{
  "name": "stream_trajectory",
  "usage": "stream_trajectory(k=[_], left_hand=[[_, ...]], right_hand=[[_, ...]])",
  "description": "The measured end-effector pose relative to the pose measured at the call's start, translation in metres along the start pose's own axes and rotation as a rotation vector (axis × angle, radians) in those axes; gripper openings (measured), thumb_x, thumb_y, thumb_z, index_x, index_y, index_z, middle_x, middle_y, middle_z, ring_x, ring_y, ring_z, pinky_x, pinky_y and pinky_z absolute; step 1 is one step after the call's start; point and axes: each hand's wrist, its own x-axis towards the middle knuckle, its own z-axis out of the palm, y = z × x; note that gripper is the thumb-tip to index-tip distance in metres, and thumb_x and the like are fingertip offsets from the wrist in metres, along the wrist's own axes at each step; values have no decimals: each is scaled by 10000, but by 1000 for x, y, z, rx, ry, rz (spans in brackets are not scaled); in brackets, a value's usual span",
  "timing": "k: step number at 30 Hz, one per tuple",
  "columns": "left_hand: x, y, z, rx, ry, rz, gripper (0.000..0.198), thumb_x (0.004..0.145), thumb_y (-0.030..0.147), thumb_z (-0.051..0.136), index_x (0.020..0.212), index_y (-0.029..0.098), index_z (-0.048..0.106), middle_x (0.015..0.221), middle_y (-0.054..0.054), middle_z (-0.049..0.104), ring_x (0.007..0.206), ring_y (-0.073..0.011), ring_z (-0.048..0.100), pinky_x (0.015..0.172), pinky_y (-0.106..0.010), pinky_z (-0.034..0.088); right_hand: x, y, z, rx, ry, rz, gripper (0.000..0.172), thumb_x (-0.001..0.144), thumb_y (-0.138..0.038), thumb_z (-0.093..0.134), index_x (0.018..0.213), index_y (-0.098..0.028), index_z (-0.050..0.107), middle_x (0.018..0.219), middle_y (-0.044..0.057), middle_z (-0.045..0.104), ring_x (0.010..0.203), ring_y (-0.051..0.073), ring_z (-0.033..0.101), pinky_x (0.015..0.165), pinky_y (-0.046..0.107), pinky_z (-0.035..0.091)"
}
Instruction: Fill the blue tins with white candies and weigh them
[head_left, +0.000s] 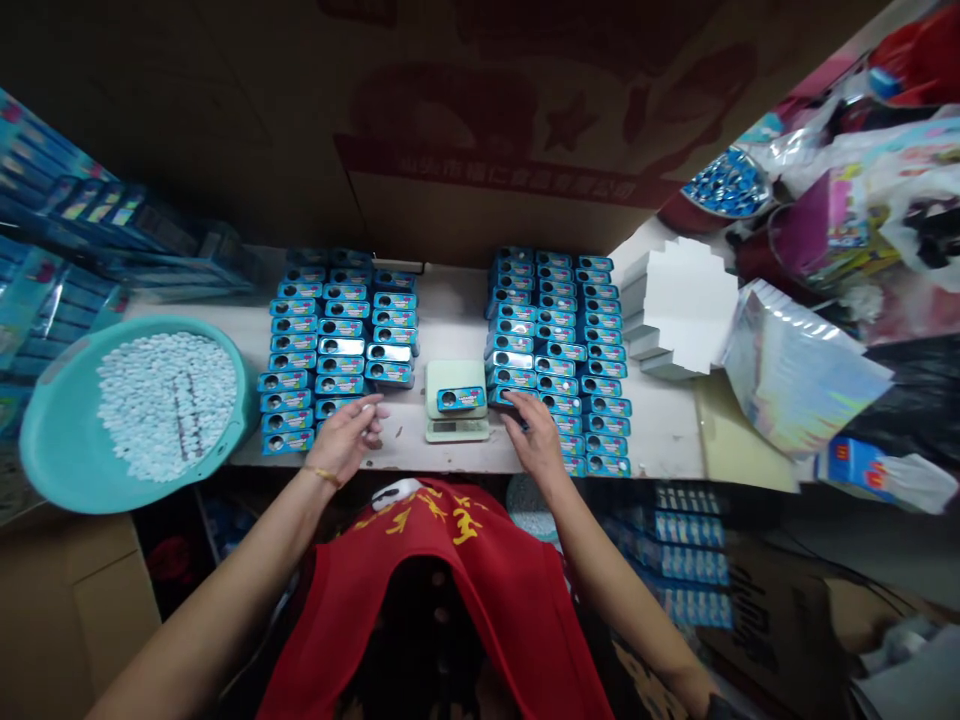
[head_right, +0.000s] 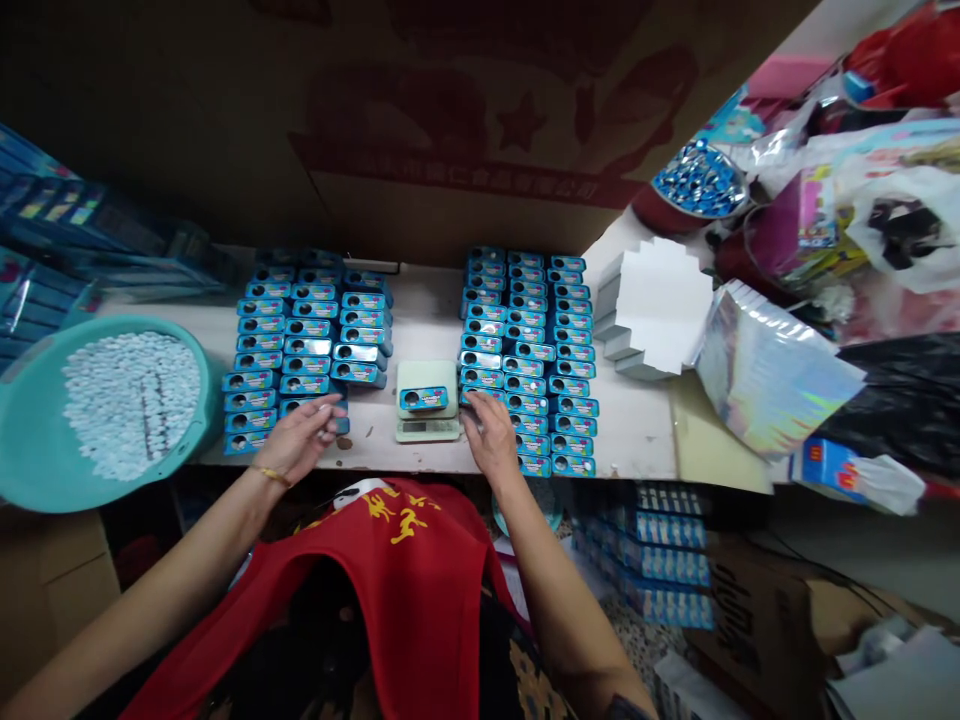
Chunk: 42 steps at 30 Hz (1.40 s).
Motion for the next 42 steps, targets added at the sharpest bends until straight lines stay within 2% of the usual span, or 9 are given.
stream_trajectory(k=[4,8,17,23,26,30,34,38,42], left_hand=[[-29,-5,-46,-105,128,-65,183,718,125,585,900,143,605,635,11,546,475,-26,424,394,-113,373],[-48,-16,-72,-167,222,-88,163,728,110,563,883,139,603,600,11,534,459,-34,424,386,-122,384],[-62,-23,-101,-229,310,-62,205,677,153,622,879,117,615,612,14,506,452,-25,412,366,-124,342],[-64,-18,-106,-212,319,-49,214,679,171,627,885,113,619,629,10,499,467,-23,405,380,-124,330],[-63,-15,-100,-203,296,-51,218,682,171,625,892,115,618,636,9,498,471,-24,403,383,-125,329],[-62,-16,-98,-192,267,-74,238,673,158,630,908,121,617,647,8,500,476,-26,405,386,-127,338],[-57,-19,-95,-184,255,-106,228,670,142,628,896,115,618,641,7,501,472,-25,406,389,-127,349],[-49,-15,-76,-171,220,-112,205,691,136,604,895,118,617,624,6,500,466,-29,410,375,-124,341],[-48,-10,-56,-175,166,-108,185,712,118,578,892,112,621,631,-1,516,473,-31,431,393,-125,372]], right_hand=[[18,-2,11,-38,-60,-65,462,759,-235,545,1210,-218,445,1181,84,491,1106,215,426,939,400,364],[35,-8,25,-94,-184,-108,570,717,-232,588,1253,-204,393,1229,96,442,1137,238,386,949,408,350],[36,-38,55,-194,-352,-168,360,757,-232,534,1112,-177,506,998,84,538,916,219,461,809,362,422],[44,-88,127,-233,-323,-200,399,775,-254,518,1164,-189,460,1047,92,514,934,239,433,750,350,442],[50,-91,142,-256,-304,-240,422,773,-212,521,1188,-197,447,1109,91,488,965,237,422,764,346,436],[39,-62,94,-298,-218,-286,341,799,-231,496,1138,-194,496,1122,91,482,1000,227,408,832,357,390],[18,-17,30,-565,-117,-95,222,811,-233,475,1004,-201,580,1058,97,508,962,240,411,803,384,354],[12,15,12,-741,-195,-73,153,795,-203,495,885,-223,617,1108,89,502,974,249,402,747,362,341],[9,16,1,-746,-194,-156,143,804,-184,478,828,-209,617,1205,74,454,1080,255,351,850,389,296]])
